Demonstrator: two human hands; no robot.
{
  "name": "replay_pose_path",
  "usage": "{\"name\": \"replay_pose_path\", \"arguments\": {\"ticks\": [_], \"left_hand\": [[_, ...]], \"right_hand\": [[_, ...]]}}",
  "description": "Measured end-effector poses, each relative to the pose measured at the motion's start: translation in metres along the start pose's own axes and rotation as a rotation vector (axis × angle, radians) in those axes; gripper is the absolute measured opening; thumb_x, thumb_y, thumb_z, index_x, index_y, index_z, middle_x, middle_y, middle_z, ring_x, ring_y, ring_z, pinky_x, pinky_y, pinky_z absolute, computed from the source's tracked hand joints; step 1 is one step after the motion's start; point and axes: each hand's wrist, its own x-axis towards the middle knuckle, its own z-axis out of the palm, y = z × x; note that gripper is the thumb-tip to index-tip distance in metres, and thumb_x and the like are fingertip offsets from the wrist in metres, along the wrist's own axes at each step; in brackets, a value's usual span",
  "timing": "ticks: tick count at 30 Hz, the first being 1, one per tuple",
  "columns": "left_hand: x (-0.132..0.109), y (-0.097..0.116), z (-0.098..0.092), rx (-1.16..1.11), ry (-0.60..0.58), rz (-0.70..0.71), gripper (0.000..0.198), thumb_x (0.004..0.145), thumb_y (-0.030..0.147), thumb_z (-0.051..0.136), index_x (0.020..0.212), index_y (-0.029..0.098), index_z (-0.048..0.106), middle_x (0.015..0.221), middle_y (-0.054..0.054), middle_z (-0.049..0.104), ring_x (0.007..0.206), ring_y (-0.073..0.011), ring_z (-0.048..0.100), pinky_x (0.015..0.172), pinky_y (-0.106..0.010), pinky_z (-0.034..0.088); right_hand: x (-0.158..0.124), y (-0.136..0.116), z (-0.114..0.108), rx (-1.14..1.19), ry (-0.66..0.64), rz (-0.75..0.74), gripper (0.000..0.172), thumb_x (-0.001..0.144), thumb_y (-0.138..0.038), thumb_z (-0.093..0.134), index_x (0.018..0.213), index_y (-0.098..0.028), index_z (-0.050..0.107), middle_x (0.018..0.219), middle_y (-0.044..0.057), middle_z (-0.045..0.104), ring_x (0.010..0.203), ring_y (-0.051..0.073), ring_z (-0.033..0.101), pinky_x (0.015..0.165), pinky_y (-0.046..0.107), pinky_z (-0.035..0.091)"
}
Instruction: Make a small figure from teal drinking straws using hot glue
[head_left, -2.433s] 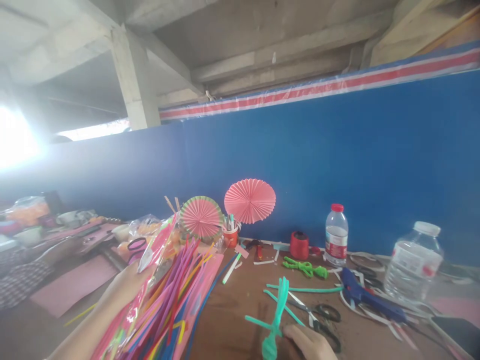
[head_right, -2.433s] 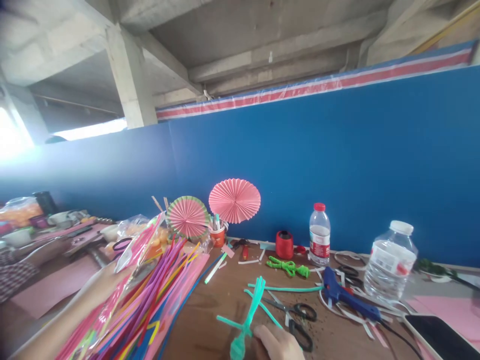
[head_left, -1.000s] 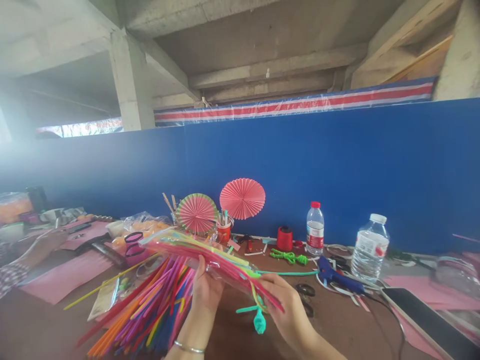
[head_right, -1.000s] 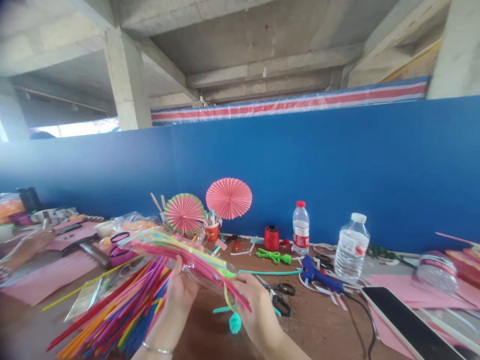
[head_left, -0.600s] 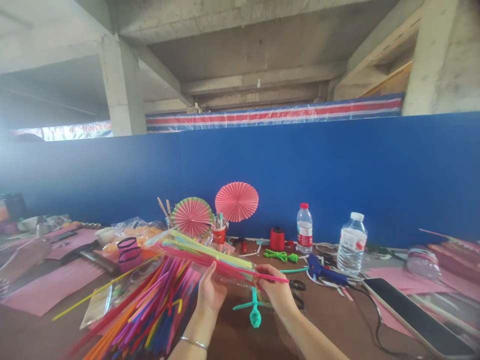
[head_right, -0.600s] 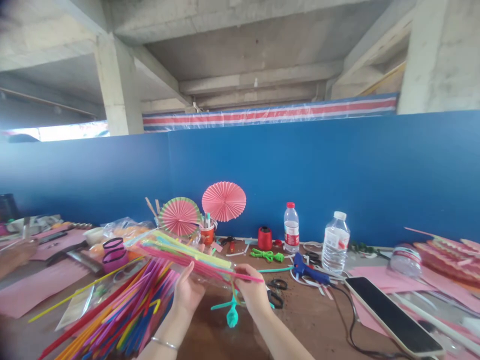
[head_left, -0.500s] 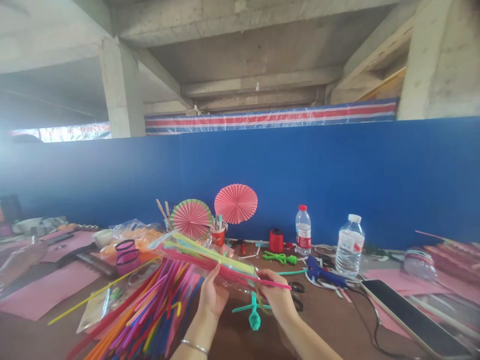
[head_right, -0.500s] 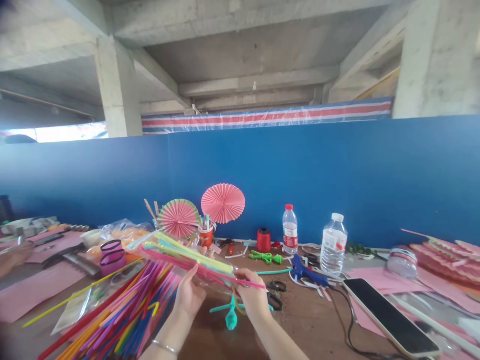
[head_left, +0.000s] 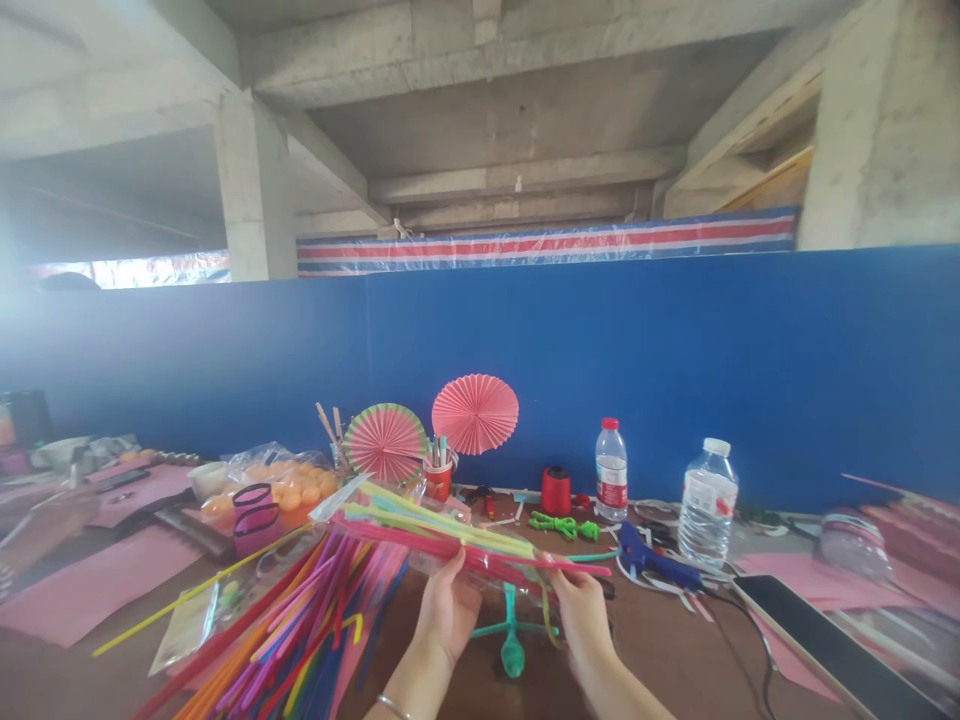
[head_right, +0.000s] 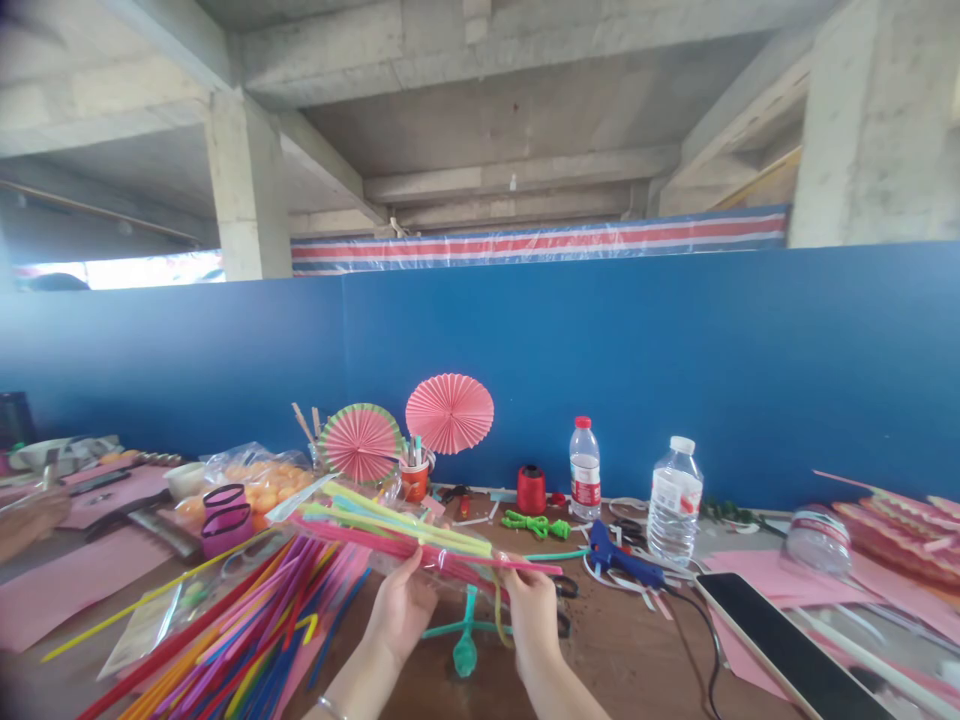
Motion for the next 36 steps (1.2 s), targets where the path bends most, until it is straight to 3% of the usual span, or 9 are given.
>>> {"name": "replay_pose_path", "arguments": {"ticks": [7,13,19,23,29,33,36], "left_hand": [[0.003,0.002,-0.005,-0.018,0.011,-0.007,0.012,0.074,0.009,0.059,0.079,0.013,0.069,0.076,-0.008,0.073,0.074,-0.0216,0.068,0.073,-0.033,0.052],[0.002,0.006,-0.002,-0.019,0.001,0.025,0.028,0.077,0.007,0.054,0.102,0.015,0.063,0.076,-0.008,0.073,0.074,-0.024,0.069,0.071,-0.037,0.053],[-0.007,0.01,0.008,-0.012,-0.062,0.028,0.042,0.078,0.012,0.055,0.119,0.018,0.053,0.104,-0.01,0.068,0.095,-0.0268,0.063,0.081,-0.039,0.05],[-0.006,0.012,0.006,0.005,-0.06,0.029,0.045,0.077,0.012,0.057,0.121,0.017,0.051,0.106,-0.011,0.067,0.095,-0.0271,0.063,0.082,-0.039,0.05],[-0.001,0.01,0.001,0.039,-0.011,0.06,0.043,0.072,0.003,0.06,0.113,0.016,0.057,0.093,-0.009,0.072,0.089,-0.0268,0.065,0.077,-0.037,0.053],[-0.003,0.007,0.002,0.047,0.013,0.036,0.037,0.072,0.004,0.06,0.108,0.013,0.06,0.083,-0.009,0.073,0.086,-0.0262,0.066,0.076,-0.036,0.053],[-0.004,0.008,0.003,0.047,0.016,0.003,0.033,0.075,0.008,0.059,0.107,0.011,0.06,0.081,-0.01,0.073,0.087,-0.0266,0.066,0.076,-0.036,0.053]], "right_hand": [[0.004,0.0,-0.002,-0.078,-0.14,-0.062,0.029,0.066,-0.039,0.062,0.074,-0.012,0.07,0.07,0.007,0.069,0.062,0.02,0.062,0.055,0.028,0.049],[0.007,-0.002,-0.007,-0.26,-0.175,-0.193,0.007,0.06,-0.021,0.062,0.059,-0.016,0.067,0.054,0.001,0.062,0.054,0.017,0.054,0.049,0.023,0.041],[0.001,-0.012,-0.005,-0.363,-0.314,-0.315,0.009,0.063,-0.022,0.062,0.059,-0.018,0.069,0.064,0.002,0.06,0.067,0.019,0.055,0.061,0.025,0.043],[-0.004,-0.016,-0.001,-0.357,-0.401,-0.349,0.014,0.063,-0.028,0.067,0.058,-0.016,0.07,0.069,0.004,0.059,0.069,0.019,0.055,0.064,0.027,0.044],[-0.006,0.0,0.002,-0.331,-0.287,-0.336,0.021,0.066,-0.033,0.065,0.06,-0.013,0.067,0.058,0.001,0.055,0.055,0.015,0.051,0.052,0.024,0.042],[-0.008,0.009,0.002,-0.348,-0.203,-0.32,0.028,0.074,-0.031,0.056,0.09,-0.011,0.068,0.061,0.003,0.059,0.05,0.015,0.053,0.044,0.023,0.043],[-0.011,0.005,0.0,-0.392,-0.211,-0.388,0.03,0.076,-0.031,0.056,0.099,-0.014,0.066,0.071,0.004,0.063,0.062,0.019,0.058,0.053,0.024,0.047]]}}
